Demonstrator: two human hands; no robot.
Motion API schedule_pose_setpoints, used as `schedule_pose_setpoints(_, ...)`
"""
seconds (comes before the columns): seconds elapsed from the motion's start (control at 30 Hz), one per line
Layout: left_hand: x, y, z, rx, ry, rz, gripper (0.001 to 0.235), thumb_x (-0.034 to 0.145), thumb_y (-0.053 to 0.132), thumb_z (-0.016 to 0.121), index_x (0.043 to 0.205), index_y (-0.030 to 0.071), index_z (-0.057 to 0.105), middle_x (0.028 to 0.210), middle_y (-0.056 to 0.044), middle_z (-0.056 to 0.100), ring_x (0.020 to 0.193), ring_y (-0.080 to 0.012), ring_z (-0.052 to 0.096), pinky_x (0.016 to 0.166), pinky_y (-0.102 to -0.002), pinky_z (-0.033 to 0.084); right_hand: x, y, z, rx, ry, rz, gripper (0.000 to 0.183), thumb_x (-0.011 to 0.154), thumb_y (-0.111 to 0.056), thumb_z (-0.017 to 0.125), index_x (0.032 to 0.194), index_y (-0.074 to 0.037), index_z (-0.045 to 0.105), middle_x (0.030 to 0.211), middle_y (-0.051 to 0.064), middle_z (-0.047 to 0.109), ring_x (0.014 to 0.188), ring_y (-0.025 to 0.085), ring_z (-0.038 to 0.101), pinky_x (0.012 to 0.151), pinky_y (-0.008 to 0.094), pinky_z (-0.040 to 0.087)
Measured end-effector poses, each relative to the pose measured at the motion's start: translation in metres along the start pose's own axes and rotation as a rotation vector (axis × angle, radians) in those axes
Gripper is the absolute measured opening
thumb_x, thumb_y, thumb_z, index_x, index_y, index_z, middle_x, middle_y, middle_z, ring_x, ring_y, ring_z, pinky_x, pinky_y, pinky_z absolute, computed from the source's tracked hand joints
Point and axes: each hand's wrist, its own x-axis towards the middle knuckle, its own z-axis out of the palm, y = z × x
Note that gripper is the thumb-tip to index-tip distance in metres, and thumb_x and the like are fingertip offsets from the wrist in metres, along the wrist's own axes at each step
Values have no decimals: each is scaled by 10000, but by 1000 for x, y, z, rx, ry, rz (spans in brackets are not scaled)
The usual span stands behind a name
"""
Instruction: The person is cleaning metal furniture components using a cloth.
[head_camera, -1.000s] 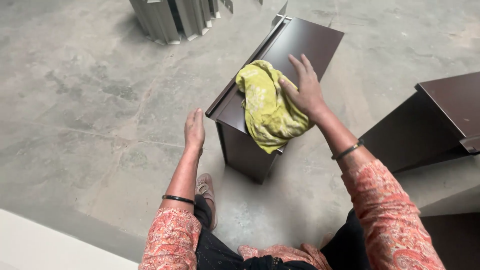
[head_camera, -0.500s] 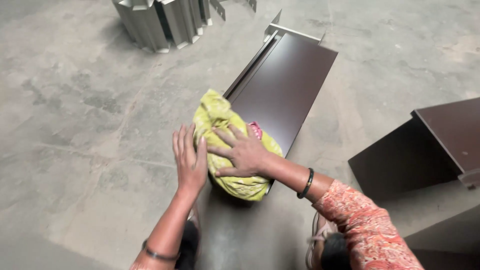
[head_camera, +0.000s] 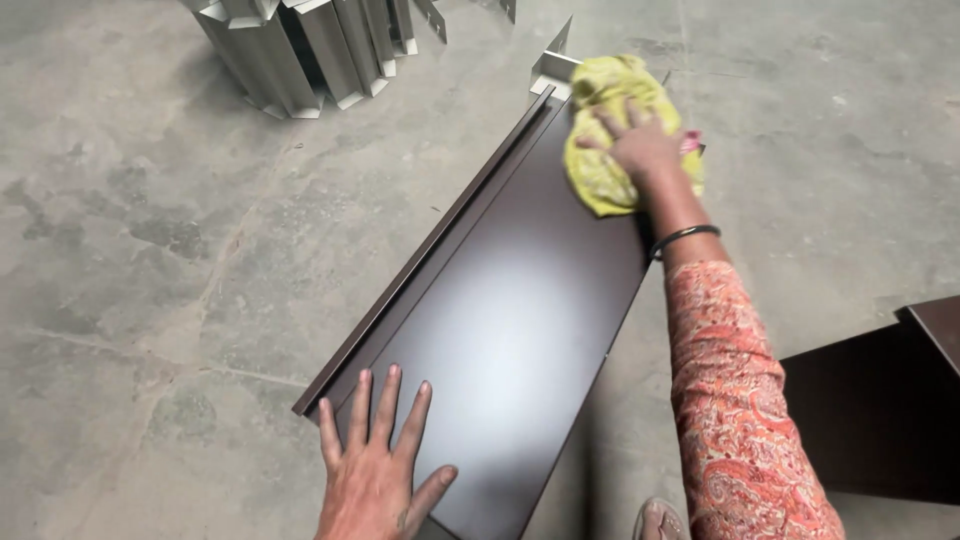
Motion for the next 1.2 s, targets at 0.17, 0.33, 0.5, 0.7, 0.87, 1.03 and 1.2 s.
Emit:
schedule_pose_setpoints(0.17,-1,0,1,14,39,22,862,926,686,398,1561,135,208,1612,-245,45,1495,-481,-59,1113,-771,-118,-33,16,-25,129,32,209,895,801,-899,359,1574,-450,329,1716,40,192,1556,405,179,1156,789,106)
schedule_pose_setpoints(0.33,2,3,-6,-44,24,-17,870,927,656,452,1566,110,225,1621,-273,49,1515,-496,-48,1111,-757,-114,-81,-3,-10,87,74,183,908,810,-913,347,1582,-436,310,1715,55,144,1544,438,146,1137,797,98)
schedule_pose_setpoints(0.5,4,10,-20,-89,-67,-89,865,931,642,491,1573,108,265,1637,-260,108,1508,-462,5,1114,-725,-93,-172,-61,-2,36,33,94,909,818,-904,300,1600,-442,247,1720,47,105,1532,458,145,1117,806,132)
schedule_pose_setpoints(0.7,0,-1,-5,-142,-104,-121,846,970,622,471,1592,82,278,1660,-246,159,1547,-428,51,1171,-687,-63,-307,-150,-9,-34,-2,-53,869,847,-872,293,1598,-437,246,1716,54,119,1530,446,165,1113,798,161)
schedule_pose_setpoints(0.87,2,-29,20,-559,107,-205,776,1065,560,314,1622,25,238,1687,-264,159,1575,-413,62,1235,-577,5,-398,-208,-19,-52,-41,-236,777,923,-776,309,1603,-407,236,1705,82,118,1526,449,146,1124,775,131)
schedule_pose_setpoints(1.03,-1,-32,7,-666,178,-325,749,1085,543,260,1609,8,250,1685,-258,187,1582,-412,104,1271,-520,104,-425,-258,-41,-80,-105,-355,694,984,-673,298,1610,-388,205,1698,91,103,1521,453,122,1132,768,108)
schedule_pose_setpoints(1.2,3,-17,-16,-681,314,-312,741,1106,520,259,1604,-29,254,1685,-285,200,1588,-446,124,1287,-514,145,-374,-282,-30,-105,-111,-472,669,1004,-641,324,1608,-366,239,1729,76,122,1557,433,143,1144,750,148)
